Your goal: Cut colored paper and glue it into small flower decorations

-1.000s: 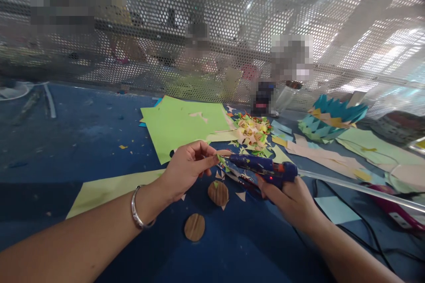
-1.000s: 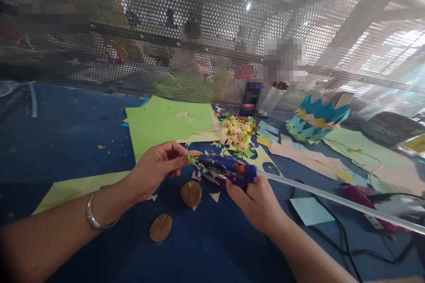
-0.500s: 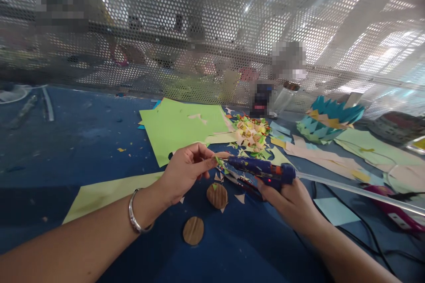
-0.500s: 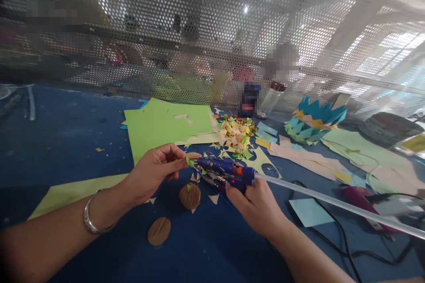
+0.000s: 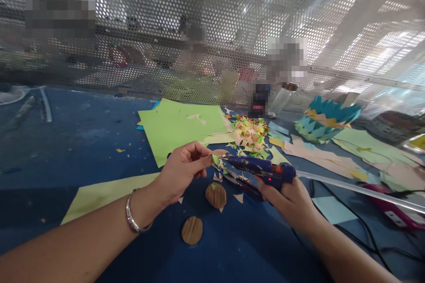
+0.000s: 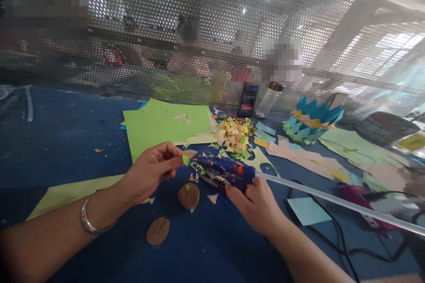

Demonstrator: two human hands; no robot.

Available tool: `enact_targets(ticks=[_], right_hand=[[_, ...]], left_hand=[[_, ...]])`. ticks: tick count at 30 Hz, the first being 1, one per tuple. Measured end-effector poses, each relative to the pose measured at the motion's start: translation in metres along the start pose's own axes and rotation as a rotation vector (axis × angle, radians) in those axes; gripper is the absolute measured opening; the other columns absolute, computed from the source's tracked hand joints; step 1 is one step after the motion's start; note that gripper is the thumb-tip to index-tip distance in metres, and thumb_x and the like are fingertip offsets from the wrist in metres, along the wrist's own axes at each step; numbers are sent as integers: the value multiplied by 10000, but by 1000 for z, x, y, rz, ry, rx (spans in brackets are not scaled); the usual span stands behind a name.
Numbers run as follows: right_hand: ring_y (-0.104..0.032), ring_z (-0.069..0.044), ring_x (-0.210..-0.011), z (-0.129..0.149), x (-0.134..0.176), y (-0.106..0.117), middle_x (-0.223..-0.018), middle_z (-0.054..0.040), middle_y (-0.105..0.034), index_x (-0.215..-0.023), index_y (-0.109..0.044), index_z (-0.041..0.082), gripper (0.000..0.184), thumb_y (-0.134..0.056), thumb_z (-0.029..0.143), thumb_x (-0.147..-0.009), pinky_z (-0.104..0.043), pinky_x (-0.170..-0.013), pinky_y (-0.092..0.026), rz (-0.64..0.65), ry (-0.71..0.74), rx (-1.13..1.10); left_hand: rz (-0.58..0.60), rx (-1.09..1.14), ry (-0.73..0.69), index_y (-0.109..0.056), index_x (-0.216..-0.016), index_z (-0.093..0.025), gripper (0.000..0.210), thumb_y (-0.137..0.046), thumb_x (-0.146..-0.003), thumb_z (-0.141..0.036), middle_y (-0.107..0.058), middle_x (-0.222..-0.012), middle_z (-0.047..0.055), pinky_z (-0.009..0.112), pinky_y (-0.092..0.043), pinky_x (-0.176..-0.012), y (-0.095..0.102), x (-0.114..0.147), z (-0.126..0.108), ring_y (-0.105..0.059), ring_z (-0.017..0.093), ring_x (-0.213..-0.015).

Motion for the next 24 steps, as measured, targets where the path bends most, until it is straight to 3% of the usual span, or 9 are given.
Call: enact_targets(ticks=[6, 11, 17, 21, 24], right_hand=[[-528, -155, -552, -9, -3, 2, -552, -25, -568, -525, -557, 202, 410, -562, 375, -897, -275, -526, -415, 24, -81, -117], [-514, -135, -487, -42, -1, 3, -538, 17, -517, -630, -530, 205, 393, -651, 498, -862, -248, -447, -426, 55, -379, -455], [-561, -118, -504, -76, 12, 9, -624, 6, -578, -744, -624, 163, 348, -751, 479, -814, -217, -428, -474, 88, -636, -572], [-634, -148, -529, -93, 18, 15, -673, -28, -645, -818, -666, 156, 334, -752, 479, -824, -248, -458, -533, 99, -724, -547], [-623, -157, -472, -103, 16, 28, -626, -38, -658, -762, -657, 168, 372, -735, 526, -825, -252, -408, -485, 93, -663, -365]], left_hand=[[-2, 25, -23, -604, -814, -178, 315, -866, -720, -327, -567, -637, -61, 198, -347, -488, -1, 2, -6, -504, 61, -513], [8, -5, -46, -609, -822, -181, 242, -822, -746, -268, -570, -696, -41, 217, -362, -548, 0, 2, -6, -486, 80, -589], [21, -54, -78, -617, -796, -169, 199, -797, -747, -237, -570, -772, -29, 239, -397, -624, 0, 2, -4, -498, 91, -670], [39, -87, -65, -595, -850, -173, 200, -771, -781, -238, -598, -810, -20, 243, -447, -652, -1, 2, 0, -597, 108, -728], [41, -136, -70, -578, -928, -176, 238, -761, -813, -275, -623, -859, -3, 263, -500, -651, 0, 1, 3, -679, 141, -755]])
Point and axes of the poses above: each hand's wrist, its own x-axis away from the middle knuckle, its own y-axis out of the back of the hand, z = x × y, the point moved 9 cm from there along -x, towards the middle knuckle
